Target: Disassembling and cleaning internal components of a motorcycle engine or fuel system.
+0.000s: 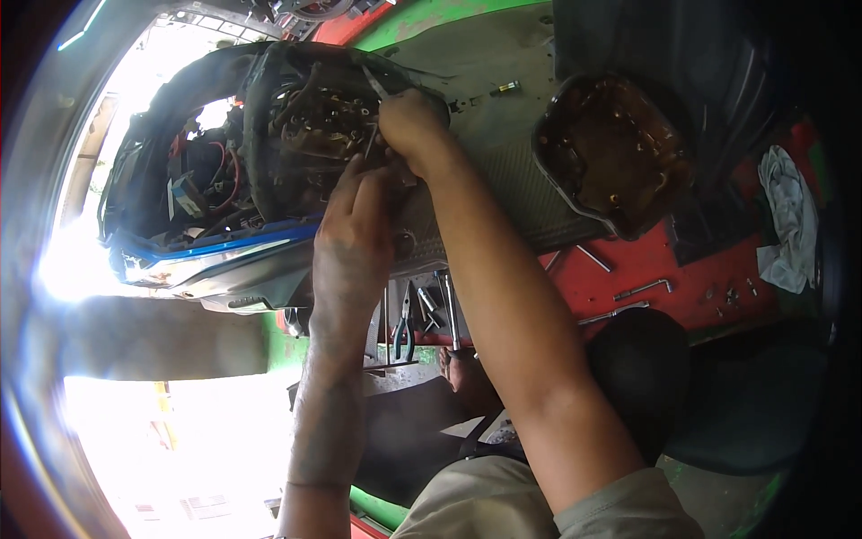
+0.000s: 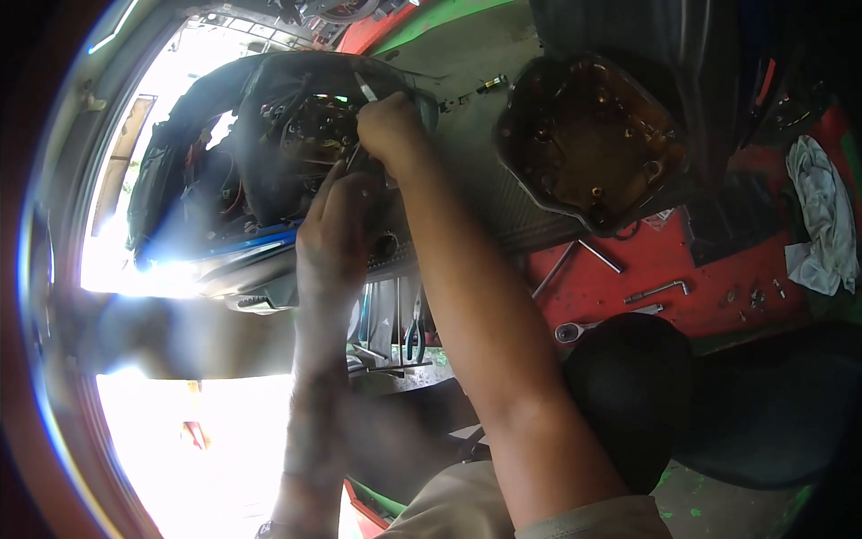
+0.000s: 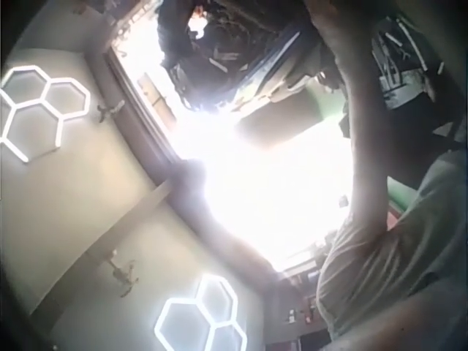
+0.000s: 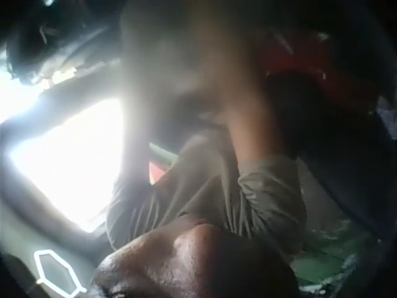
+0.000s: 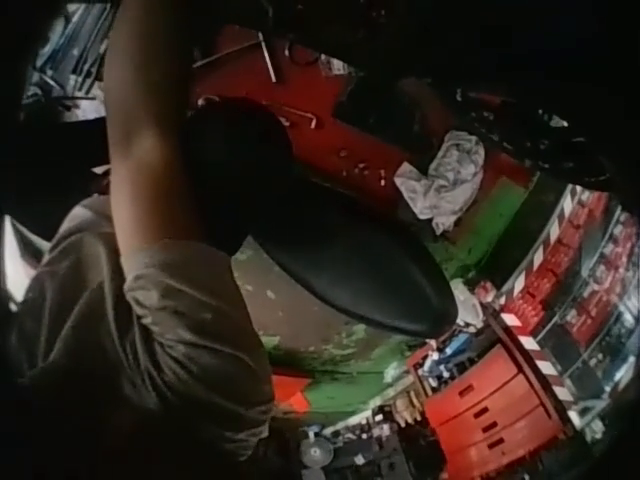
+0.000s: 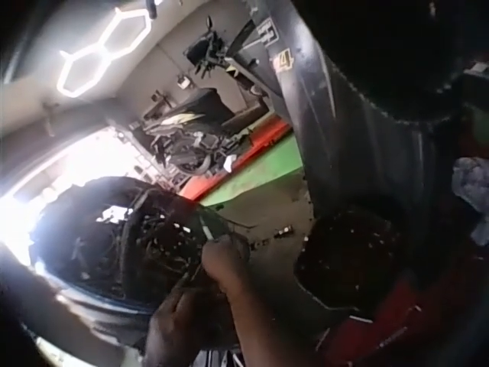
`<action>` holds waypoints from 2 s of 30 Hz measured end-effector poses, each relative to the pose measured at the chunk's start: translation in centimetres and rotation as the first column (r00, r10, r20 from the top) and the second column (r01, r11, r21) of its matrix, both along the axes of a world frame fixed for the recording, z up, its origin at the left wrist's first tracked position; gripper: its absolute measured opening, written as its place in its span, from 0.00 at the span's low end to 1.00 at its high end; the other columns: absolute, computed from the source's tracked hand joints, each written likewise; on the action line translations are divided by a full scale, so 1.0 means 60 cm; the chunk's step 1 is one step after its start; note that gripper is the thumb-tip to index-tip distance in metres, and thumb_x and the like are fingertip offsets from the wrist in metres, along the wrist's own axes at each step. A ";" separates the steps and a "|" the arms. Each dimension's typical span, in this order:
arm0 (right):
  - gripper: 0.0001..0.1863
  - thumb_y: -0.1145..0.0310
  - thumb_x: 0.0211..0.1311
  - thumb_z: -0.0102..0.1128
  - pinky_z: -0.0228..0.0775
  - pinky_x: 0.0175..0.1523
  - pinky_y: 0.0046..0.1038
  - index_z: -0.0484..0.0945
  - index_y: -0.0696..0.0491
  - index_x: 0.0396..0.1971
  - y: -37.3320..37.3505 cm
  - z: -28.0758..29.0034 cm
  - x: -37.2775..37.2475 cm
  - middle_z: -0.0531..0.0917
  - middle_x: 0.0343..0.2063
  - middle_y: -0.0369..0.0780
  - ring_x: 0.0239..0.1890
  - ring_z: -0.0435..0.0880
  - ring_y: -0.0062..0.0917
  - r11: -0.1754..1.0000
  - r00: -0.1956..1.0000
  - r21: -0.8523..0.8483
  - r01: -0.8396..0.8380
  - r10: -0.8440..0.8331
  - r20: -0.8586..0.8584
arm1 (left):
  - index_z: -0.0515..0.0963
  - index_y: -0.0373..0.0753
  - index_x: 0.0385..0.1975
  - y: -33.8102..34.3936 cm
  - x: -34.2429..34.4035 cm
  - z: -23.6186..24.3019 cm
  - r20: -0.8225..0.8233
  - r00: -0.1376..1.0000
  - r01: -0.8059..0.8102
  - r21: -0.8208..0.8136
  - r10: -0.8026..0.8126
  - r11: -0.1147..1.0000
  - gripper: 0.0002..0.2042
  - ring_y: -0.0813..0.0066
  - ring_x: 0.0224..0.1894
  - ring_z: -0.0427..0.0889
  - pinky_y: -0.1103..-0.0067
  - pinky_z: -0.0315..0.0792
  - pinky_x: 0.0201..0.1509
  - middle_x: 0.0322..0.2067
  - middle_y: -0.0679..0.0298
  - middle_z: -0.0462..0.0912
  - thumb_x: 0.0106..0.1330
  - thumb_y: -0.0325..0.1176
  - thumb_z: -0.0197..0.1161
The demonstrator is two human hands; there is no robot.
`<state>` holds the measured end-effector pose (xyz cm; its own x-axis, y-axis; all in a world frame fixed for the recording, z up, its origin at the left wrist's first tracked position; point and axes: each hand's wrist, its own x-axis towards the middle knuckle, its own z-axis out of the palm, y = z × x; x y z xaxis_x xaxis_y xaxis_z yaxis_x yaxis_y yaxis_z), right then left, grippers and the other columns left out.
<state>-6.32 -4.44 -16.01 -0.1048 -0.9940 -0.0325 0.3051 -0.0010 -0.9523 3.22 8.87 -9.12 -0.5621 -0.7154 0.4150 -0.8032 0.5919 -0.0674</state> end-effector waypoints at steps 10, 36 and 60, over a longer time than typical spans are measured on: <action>0.15 0.67 0.65 0.57 0.79 0.56 0.41 0.87 0.52 0.47 0.015 0.080 -0.086 0.88 0.48 0.45 0.52 0.88 0.41 0.997 0.559 0.005 0.072 -0.036 -0.828 | 0.77 0.31 0.50 0.067 0.078 0.055 -0.372 0.908 0.135 -0.177 -0.193 0.975 0.10 0.48 0.55 0.85 0.61 0.83 0.56 0.47 0.45 0.85 0.79 0.28 0.50; 0.20 0.72 0.63 0.57 0.78 0.58 0.35 0.85 0.52 0.54 -0.120 0.013 -0.003 0.85 0.56 0.44 0.55 0.86 0.38 0.994 0.662 0.062 -0.088 0.105 -0.742 | 0.69 0.30 0.51 0.210 0.234 0.071 -0.206 0.920 -0.343 -0.005 0.334 0.939 0.11 0.52 0.39 0.87 0.63 0.86 0.43 0.43 0.44 0.82 0.79 0.33 0.50; 0.17 0.71 0.63 0.60 0.80 0.56 0.36 0.88 0.51 0.51 -0.135 -0.012 0.024 0.88 0.51 0.40 0.54 0.87 0.35 0.995 0.612 -0.042 -0.086 0.020 -0.791 | 0.74 0.27 0.30 0.190 0.181 0.050 -0.263 0.944 -0.203 0.015 0.199 0.979 0.10 0.55 0.35 0.88 0.68 0.84 0.41 0.35 0.46 0.85 0.73 0.25 0.49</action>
